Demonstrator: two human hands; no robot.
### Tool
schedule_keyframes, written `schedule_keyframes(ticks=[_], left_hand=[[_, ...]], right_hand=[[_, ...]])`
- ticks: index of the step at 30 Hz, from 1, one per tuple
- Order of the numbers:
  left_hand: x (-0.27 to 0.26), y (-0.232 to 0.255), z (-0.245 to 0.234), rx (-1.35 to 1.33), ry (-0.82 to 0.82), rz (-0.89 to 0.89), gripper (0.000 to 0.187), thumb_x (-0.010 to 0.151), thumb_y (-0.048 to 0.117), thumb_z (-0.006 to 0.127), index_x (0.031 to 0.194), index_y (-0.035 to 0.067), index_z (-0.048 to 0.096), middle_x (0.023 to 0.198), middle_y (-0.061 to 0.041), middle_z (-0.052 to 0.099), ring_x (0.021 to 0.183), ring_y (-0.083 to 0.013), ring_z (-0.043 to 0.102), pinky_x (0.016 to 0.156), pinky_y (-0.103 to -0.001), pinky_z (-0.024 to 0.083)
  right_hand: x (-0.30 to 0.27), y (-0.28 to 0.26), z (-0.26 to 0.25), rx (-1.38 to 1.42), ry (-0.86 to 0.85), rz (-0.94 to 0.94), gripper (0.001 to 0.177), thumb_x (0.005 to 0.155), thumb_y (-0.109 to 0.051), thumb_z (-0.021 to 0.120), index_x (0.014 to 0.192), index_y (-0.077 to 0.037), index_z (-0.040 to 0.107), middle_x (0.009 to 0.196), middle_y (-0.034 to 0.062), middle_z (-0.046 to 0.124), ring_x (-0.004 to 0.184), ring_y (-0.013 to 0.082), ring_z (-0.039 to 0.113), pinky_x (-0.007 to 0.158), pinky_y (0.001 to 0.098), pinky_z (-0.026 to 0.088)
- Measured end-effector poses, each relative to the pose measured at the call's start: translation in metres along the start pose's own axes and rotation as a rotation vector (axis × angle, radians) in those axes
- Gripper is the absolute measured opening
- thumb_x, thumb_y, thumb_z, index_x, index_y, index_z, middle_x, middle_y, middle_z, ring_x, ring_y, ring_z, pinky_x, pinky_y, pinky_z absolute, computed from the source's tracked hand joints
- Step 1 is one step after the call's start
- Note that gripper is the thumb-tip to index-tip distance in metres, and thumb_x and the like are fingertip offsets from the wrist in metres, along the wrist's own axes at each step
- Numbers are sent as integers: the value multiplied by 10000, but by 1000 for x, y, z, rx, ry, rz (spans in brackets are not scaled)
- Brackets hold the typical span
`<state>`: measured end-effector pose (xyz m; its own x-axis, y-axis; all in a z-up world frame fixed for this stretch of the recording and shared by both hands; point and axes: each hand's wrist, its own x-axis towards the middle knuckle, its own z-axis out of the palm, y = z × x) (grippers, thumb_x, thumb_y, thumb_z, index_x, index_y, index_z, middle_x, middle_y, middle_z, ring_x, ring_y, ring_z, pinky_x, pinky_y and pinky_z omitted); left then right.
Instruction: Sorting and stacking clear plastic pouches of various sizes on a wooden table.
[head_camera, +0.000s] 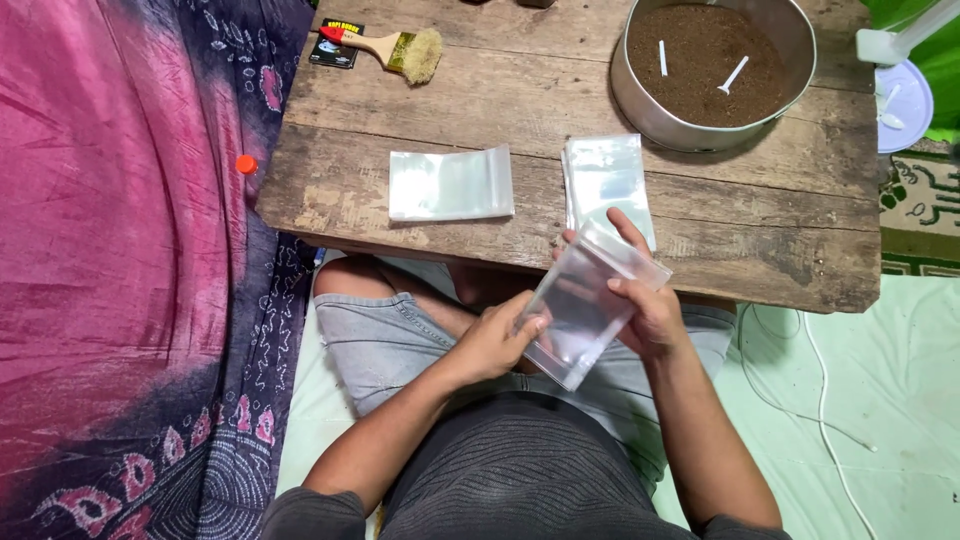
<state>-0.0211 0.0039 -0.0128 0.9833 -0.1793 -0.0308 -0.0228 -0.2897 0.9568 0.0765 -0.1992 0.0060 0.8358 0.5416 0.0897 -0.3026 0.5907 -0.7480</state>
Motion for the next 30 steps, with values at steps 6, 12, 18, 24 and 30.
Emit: schedule_keyframes(ticks=[6, 12, 18, 24, 30], left_hand=[[3, 14, -22, 291, 25, -18, 168, 1030, 277, 546, 1066, 119, 588, 861, -188, 733, 833, -448, 717, 681, -488, 559], [2, 20, -24, 360, 30, 69, 133, 1033, 257, 508, 1072, 144, 568, 820, -163, 736, 790, -452, 715, 634, -516, 569], [1, 8, -34, 470, 27, 134, 129, 1044, 266, 490, 1025, 146, 533, 720, -149, 694, 697, -430, 704, 554, -493, 550], [3, 12, -46, 572, -30, 182, 91, 1025, 200, 501, 997, 116, 521, 708, -165, 663, 645, -452, 681, 534, -493, 543], [5, 31, -57, 642, -30, 215, 91, 1013, 195, 494, 1003, 107, 519, 696, -167, 640, 644, -468, 670, 516, -535, 524]], right_hand=[[-11, -2, -29, -392, 192, 74, 419, 951, -130, 618, 1327, 55, 586, 1228, 304, 683, 1096, 342, 672, 905, 567, 581], [-6, 1, -3, -449, 341, -47, 173, 978, -100, 681, 1101, 9, 736, 886, 91, 740, 786, 122, 627, 743, 272, 565], [-10, -17, -34, -585, 149, 58, 229, 886, 2, 723, 1114, 9, 731, 938, 119, 766, 829, 137, 649, 789, 321, 553], [9, -50, 3, -1003, -19, 102, 235, 881, -50, 748, 1111, -64, 797, 824, 15, 740, 825, 95, 575, 813, 287, 516], [5, -32, 4, -1177, 168, -73, 133, 907, -147, 793, 1028, -189, 825, 782, -36, 769, 799, 8, 645, 809, 235, 532]])
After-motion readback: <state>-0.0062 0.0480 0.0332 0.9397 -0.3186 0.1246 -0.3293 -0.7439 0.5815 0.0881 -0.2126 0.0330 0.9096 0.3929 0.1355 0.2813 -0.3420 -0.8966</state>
